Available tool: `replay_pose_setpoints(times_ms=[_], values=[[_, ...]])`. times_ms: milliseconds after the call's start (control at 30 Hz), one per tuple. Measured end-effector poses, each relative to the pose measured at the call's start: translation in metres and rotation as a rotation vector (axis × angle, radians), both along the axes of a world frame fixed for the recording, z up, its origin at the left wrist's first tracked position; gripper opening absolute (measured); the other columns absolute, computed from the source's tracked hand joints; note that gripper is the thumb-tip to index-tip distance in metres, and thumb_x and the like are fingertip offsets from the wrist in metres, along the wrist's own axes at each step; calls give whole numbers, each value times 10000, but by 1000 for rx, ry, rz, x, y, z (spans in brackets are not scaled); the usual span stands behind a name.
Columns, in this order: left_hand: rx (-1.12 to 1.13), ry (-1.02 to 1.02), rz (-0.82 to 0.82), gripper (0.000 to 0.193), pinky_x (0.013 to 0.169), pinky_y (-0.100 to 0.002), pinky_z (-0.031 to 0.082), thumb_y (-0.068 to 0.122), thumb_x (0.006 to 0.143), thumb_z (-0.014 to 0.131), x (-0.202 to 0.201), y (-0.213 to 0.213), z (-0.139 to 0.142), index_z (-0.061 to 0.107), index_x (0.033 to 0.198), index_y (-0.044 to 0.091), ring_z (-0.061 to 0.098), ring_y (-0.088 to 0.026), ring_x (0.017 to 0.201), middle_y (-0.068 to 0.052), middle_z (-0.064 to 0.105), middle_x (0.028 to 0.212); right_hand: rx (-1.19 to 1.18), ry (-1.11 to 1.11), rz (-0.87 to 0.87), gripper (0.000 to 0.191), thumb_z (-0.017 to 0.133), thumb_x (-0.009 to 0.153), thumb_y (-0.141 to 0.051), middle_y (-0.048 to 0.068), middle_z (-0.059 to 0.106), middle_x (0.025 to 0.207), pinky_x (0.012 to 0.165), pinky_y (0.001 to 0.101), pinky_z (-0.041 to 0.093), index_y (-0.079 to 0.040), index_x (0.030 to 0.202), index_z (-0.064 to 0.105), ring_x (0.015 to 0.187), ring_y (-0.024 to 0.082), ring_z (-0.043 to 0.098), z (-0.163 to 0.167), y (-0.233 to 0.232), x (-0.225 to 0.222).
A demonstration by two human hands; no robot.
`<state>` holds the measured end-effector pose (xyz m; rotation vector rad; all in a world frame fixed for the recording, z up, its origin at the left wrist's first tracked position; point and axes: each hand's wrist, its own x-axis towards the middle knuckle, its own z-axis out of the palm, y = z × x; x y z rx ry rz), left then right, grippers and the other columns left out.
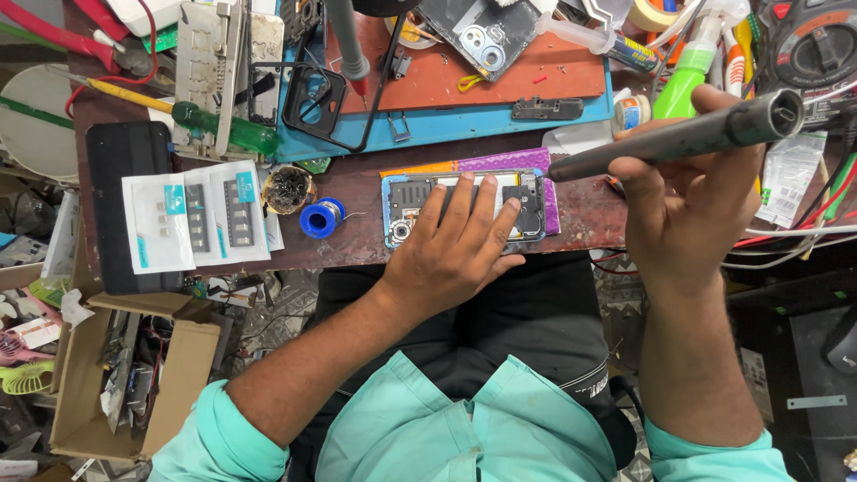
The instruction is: The person uses a hot air gun to heat components on a disassembled smartphone motherboard, then briefly tests the phone's screen. The person then handles a second phone's back cover, removing a small part and applying a liquid from a small bottle.
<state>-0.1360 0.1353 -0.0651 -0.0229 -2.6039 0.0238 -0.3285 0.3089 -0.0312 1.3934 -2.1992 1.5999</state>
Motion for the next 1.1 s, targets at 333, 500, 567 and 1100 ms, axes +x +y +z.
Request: replay_pose_setpoints(times_ms=[333, 500, 567, 1100], values=[[2, 9, -8, 640, 1135, -510, 404, 561, 1019, 647, 16, -5, -16, 634, 1398, 46, 552, -390, 1316, -230, 598, 1406, 59, 75, 19, 554, 789, 1131, -231, 149, 730, 1106, 898, 268, 649, 21, 1452, 413, 1038, 183, 755, 4, -17, 27], [8, 6, -12, 640, 1132, -508, 410, 561, 1014, 653, 21, -8, -24, 640, 1390, 44, 554, -388, 1313, -230, 601, 1399, 90, 88, 9, 508, 775, 1108, -215, 144, 724, 1071, 868, 269, 645, 45, 1394, 445, 1019, 175, 751, 3, -27, 35], [10, 7, -12, 638, 1133, -507, 412, 560, 1014, 655, 20, -8, -24, 641, 1389, 44, 554, -387, 1314, -230, 602, 1398, 84, 62, 15, 499, 781, 1112, -198, 140, 718, 1074, 870, 269, 642, 53, 1385, 447, 1015, 170, 744, 3, -28, 35], [30, 19, -12, 649, 1120, -519, 419, 558, 999, 663, 35, -15, -23, 634, 1383, 35, 561, -402, 1305, -237, 607, 1387, 84, 32, 11, 383, 764, 1109, -103, 153, 691, 1090, 866, 288, 626, 73, 1320, 497, 1000, 182, 723, 8, -41, 54]])
